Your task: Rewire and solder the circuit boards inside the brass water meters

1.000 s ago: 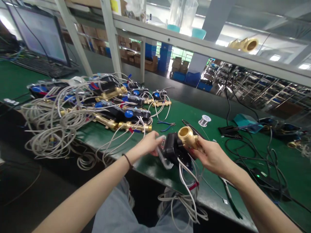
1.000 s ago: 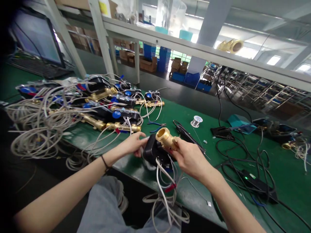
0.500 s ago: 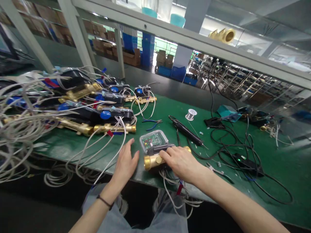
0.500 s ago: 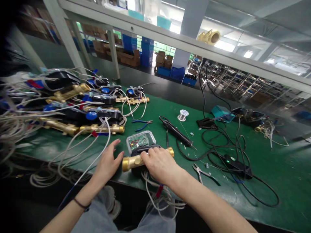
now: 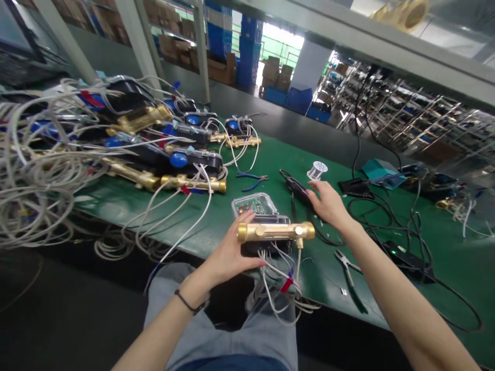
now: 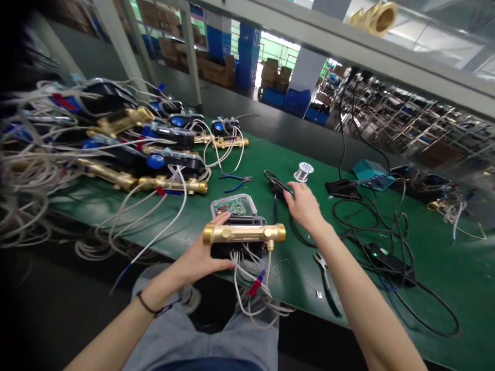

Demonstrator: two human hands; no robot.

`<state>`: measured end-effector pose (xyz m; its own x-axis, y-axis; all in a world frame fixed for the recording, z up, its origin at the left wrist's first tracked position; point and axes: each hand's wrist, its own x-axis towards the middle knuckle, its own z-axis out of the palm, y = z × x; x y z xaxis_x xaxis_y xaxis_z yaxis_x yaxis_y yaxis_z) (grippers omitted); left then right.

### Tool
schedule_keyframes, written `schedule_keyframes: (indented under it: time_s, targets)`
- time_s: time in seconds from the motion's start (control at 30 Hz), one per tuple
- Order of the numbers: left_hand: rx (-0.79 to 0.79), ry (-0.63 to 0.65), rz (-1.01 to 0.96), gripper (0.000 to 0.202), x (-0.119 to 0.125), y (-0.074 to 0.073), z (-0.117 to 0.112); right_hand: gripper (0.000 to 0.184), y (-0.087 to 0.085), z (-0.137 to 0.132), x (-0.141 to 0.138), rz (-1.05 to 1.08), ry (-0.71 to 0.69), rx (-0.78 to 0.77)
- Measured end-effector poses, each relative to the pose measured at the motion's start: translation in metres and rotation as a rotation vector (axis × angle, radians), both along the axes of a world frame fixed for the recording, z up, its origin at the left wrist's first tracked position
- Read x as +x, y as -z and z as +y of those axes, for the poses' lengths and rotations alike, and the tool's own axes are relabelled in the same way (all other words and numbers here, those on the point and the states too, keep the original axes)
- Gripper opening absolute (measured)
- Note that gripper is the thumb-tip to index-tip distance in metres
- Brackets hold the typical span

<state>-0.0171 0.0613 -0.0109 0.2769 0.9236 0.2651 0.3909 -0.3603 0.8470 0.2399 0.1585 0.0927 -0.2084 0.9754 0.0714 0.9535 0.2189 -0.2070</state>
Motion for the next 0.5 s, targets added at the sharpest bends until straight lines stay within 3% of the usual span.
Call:
schedule_keyframes:
  time_s: [0.13,0.27,0.37,0.5]
  targets:
    - [-0.007,-0.031,0.03,0.098,0.0,-0.001,-0.005,0.044,0.034,0.034,0.028,-0.066,0.144,-0.051]
    - [0.004,-0.101,0.035,0.085,0.003,-0.004,-0.019,0.051,0.056,0.04,0.033,-0.065,0.134,-0.081]
    - [-0.023,-0.27,0.023,0.061,0.012,-0.006,-0.033,0.052,0.055,0.04,0.034,0.006,0.132,-0.053]
    - [-0.096,-0.411,-0.012,0.044,0.025,-0.006,-0.044,0.062,0.028,0.039,0.044,0.208,0.2,0.056]
